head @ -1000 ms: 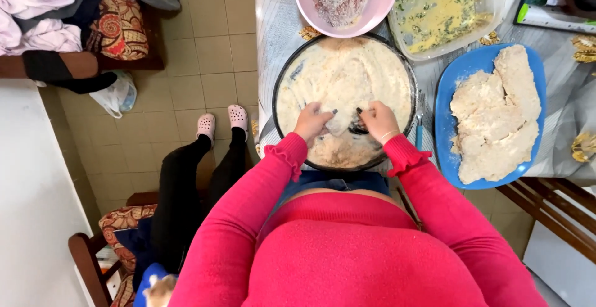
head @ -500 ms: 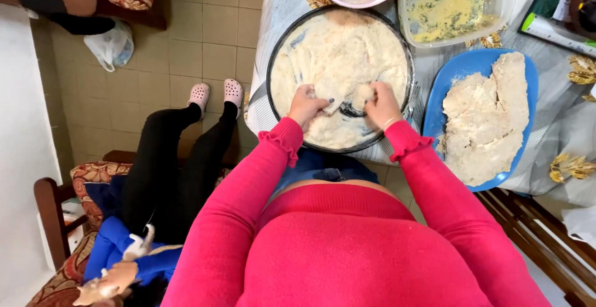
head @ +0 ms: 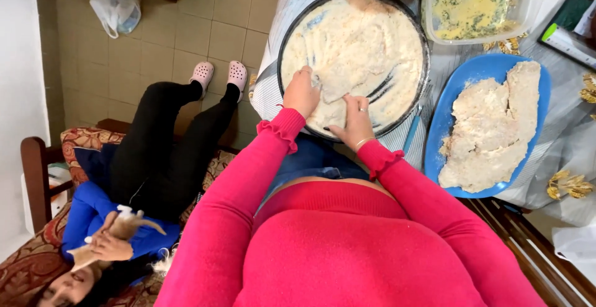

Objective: Breading pieces of chicken using flour and egg wash on a table.

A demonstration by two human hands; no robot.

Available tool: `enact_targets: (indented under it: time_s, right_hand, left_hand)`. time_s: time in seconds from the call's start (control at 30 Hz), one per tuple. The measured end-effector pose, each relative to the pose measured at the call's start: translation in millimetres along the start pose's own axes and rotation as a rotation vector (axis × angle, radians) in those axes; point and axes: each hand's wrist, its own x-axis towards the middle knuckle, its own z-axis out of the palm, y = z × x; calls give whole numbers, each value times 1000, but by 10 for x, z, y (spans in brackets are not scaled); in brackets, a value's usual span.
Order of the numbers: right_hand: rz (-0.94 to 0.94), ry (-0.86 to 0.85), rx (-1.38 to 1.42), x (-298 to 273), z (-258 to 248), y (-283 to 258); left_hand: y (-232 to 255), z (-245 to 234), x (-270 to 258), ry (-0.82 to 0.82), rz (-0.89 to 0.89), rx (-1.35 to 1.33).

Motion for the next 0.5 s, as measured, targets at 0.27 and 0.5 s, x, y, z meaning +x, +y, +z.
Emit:
enact_targets:
  time_s: [0.27, 0.5]
  right_hand:
    - [50, 89, 41, 31, 256, 84]
    - [88, 76, 193, 92, 244, 422]
  left_hand:
    - [-439, 388, -255, -401, -115, 292]
    - [-328, 526, -466, -297, 125, -87]
